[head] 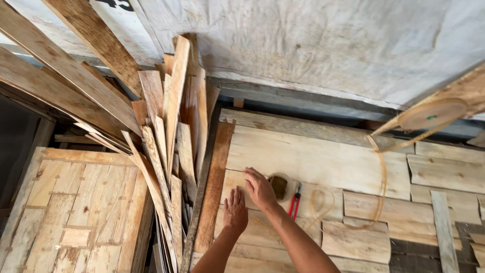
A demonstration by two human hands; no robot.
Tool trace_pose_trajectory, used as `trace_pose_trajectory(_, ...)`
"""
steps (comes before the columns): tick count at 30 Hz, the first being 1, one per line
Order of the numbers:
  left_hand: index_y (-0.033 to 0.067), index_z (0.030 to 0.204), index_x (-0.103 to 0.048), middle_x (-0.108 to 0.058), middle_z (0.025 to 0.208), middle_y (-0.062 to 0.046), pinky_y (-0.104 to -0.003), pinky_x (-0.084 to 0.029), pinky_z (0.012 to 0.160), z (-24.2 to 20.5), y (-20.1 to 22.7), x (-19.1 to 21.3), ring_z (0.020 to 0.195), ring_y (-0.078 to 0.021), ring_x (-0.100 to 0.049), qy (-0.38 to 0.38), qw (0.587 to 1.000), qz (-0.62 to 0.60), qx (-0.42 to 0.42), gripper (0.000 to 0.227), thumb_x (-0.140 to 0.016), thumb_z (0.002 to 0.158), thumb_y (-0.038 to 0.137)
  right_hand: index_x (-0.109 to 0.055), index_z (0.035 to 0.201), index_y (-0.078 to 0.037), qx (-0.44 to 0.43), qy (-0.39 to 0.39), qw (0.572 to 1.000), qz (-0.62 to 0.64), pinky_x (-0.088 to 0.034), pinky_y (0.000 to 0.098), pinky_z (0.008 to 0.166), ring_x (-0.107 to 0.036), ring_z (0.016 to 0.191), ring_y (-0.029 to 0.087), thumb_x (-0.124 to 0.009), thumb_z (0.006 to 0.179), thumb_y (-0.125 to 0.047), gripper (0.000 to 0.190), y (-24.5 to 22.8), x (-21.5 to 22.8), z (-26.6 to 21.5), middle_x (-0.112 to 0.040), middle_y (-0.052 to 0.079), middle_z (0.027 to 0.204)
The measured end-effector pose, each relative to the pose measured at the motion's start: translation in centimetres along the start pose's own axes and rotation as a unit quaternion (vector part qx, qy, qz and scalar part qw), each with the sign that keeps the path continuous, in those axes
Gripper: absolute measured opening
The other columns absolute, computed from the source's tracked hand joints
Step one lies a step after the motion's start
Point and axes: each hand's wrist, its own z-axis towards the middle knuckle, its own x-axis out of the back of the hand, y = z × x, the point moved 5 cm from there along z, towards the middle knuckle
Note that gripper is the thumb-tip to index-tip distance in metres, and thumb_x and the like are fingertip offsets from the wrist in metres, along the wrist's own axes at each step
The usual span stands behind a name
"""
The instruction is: Measure, cut, and fit wood veneer strips into a wooden surface pattern.
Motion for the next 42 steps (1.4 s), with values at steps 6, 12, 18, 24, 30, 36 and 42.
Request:
trace_pose_trajectory(6, 0.0125, 0.158, -0.031, -0.010, 0.171, -0.011, -0.051, -0.016, 0.126, -2.4, 0.7, -4.1, 0.158, -0.0308, -0.009, 0.045, 0.995, -0.084, 0.002, 0.065, -0.058, 0.100, 0.022, -0.072, 0.099, -0.003, -0.119, -0.013, 0.990, 0.072, -0.058, 0.0384, 0.081, -0.074, 0.093, 0.028, -0.075, 0.090, -0.017, 0.017, 2.4, 2.1, -10.5, -0.075, 0.014, 0.103)
trace_pose_trajectory(12, 0.0236, 0.150, -0.048, -0.020, 0.168, -0.007, -0.057, -0.016, 0.124, -4.9, 3.2, -4.8, 0.156, -0.0305, -0.016, 0.078, 0.993, -0.092, -0.013, 0.057, -0.064, 0.096, 0.017, -0.074, 0.101, -0.006, -0.281, 0.075, 0.955, 0.050, -0.057, 0.0361, 0.068, -0.076, 0.074, 0.025, -0.067, 0.099, -0.025, 0.021, 10.4, 7.1, -18.4, -0.077, 0.013, 0.084)
trace_pose_trajectory(18, 0.0274, 0.136, -0.060, -0.021, 0.167, -0.005, -0.058, -0.017, 0.123, -6.0, 5.8, -5.5, 0.156, -0.0293, -0.016, 0.044, 0.995, -0.091, 0.011, 0.045, -0.067, 0.092, 0.020, -0.071, 0.113, -0.009, -0.187, -0.027, 0.982, -0.018, -0.056, 0.0404, 0.082, -0.069, 0.096, 0.029, -0.069, 0.090, -0.016, 0.024, 9.0, 8.2, -20.6, -0.074, 0.011, 0.106)
trace_pose_trajectory(24, 0.0173, 0.105, -0.067, -0.039, 0.162, -0.004, -0.057, -0.022, 0.122, -6.3, 5.7, -6.6, 0.153, -0.0297, -0.027, 0.133, 0.984, -0.113, 0.020, 0.011, -0.060, 0.097, 0.019, -0.066, 0.120, -0.007, -0.142, -0.143, 0.972, -0.121, -0.046, 0.0441, 0.101, -0.056, 0.117, 0.032, -0.074, 0.083, -0.011, 0.038, 8.0, 6.9, -23.1, -0.066, 0.011, 0.120)
trace_pose_trajectory(30, 0.0141, 0.114, -0.060, -0.067, 0.133, -0.005, -0.051, -0.032, 0.126, -9.3, 6.1, -3.2, 0.137, -0.0224, -0.055, 0.125, 0.963, -0.169, 0.170, 0.017, -0.052, 0.104, 0.025, -0.068, 0.114, -0.006, -0.118, -0.081, 0.982, -0.126, -0.047, 0.0449, 0.099, -0.059, 0.114, 0.032, -0.067, 0.087, -0.006, 0.027, 8.8, 8.8, -24.6, -0.070, 0.010, 0.114)
trace_pose_trajectory(36, 0.0144, 0.164, -0.026, -0.065, 0.143, -0.002, -0.056, -0.015, 0.133, -7.9, 6.3, -5.0, 0.137, -0.0191, -0.056, 0.062, 0.963, -0.170, 0.198, 0.064, -0.048, 0.105, 0.023, -0.067, 0.117, -0.003, -0.129, -0.075, 0.986, -0.074, -0.049, 0.0438, 0.096, -0.061, 0.110, 0.034, -0.060, 0.091, -0.004, 0.027, 8.7, 9.9, -25.2, -0.071, 0.014, 0.110)
trace_pose_trajectory(42, 0.0129, 0.154, -0.037, -0.043, 0.163, -0.013, -0.068, -0.005, 0.120, -8.3, 13.5, -5.9, 0.149, -0.0326, -0.029, 0.181, 0.971, 0.001, -0.157, 0.071, -0.061, 0.087, 0.020, -0.063, 0.116, -0.005, -0.158, -0.103, 0.980, -0.056, -0.052, 0.0469, 0.087, -0.064, 0.100, 0.035, -0.063, 0.092, -0.010, 0.024, 6.8, 10.6, -25.4, -0.071, 0.015, 0.098)
